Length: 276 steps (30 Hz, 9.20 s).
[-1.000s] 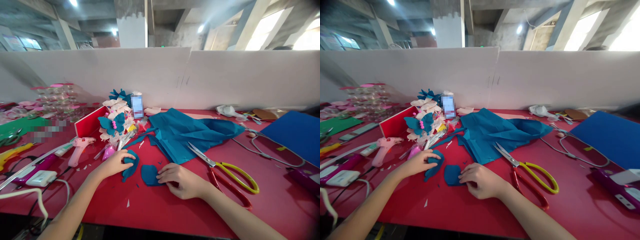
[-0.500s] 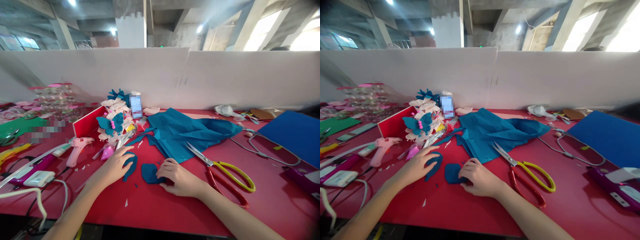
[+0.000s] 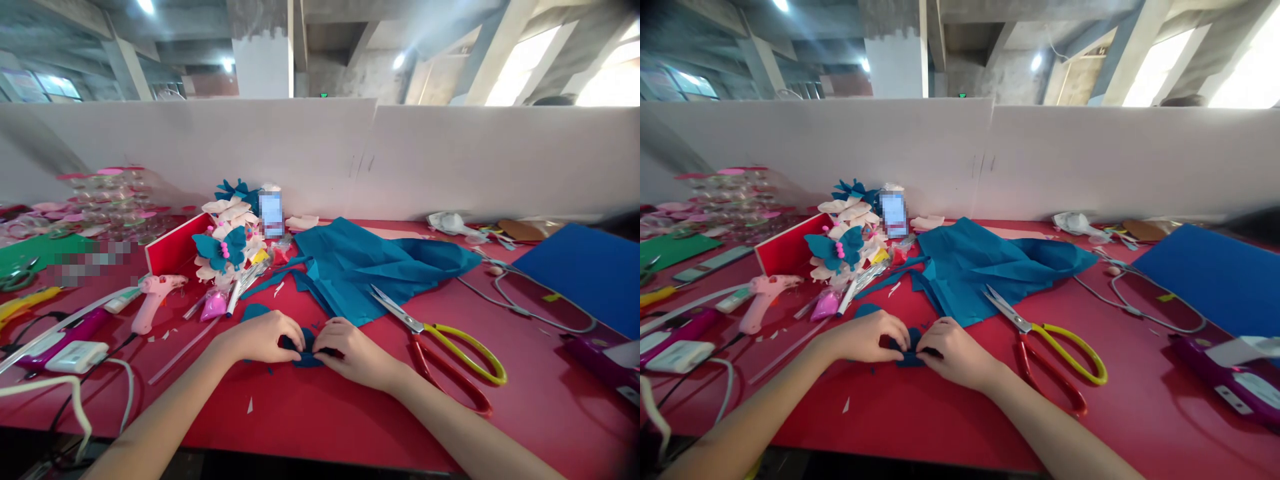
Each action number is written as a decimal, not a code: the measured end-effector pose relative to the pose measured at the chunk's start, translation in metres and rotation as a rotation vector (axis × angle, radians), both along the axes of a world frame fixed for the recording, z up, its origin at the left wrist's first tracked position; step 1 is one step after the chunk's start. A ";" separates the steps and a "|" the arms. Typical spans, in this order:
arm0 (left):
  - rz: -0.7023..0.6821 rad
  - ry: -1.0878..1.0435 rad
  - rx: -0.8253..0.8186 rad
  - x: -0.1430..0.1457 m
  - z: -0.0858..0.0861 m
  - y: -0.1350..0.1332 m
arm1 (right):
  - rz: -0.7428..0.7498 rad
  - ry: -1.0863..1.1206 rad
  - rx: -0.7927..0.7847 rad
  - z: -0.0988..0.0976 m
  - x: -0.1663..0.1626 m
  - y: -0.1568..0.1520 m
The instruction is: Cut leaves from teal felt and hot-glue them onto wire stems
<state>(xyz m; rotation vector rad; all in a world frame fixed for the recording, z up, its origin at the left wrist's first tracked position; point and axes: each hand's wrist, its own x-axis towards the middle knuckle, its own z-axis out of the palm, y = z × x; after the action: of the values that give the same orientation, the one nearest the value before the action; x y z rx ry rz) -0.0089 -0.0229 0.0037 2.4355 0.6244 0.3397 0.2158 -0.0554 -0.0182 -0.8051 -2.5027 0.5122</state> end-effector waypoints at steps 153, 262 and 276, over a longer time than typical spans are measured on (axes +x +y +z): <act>0.264 -0.426 -0.536 0.038 -0.005 -0.005 | -0.385 0.860 -0.961 0.010 -0.004 0.001; 0.628 -0.560 -0.424 0.032 -0.013 0.004 | -0.479 0.845 -0.837 0.003 -0.002 0.006; 0.644 -0.549 -0.403 0.032 -0.012 0.004 | -0.460 0.856 -0.855 0.001 -0.001 0.006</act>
<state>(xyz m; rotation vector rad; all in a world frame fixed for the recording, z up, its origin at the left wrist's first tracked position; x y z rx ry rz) 0.0233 -0.0191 -0.0081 1.6036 1.0806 0.9898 0.2143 -0.0493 -0.0171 -1.0924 -1.2183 1.4174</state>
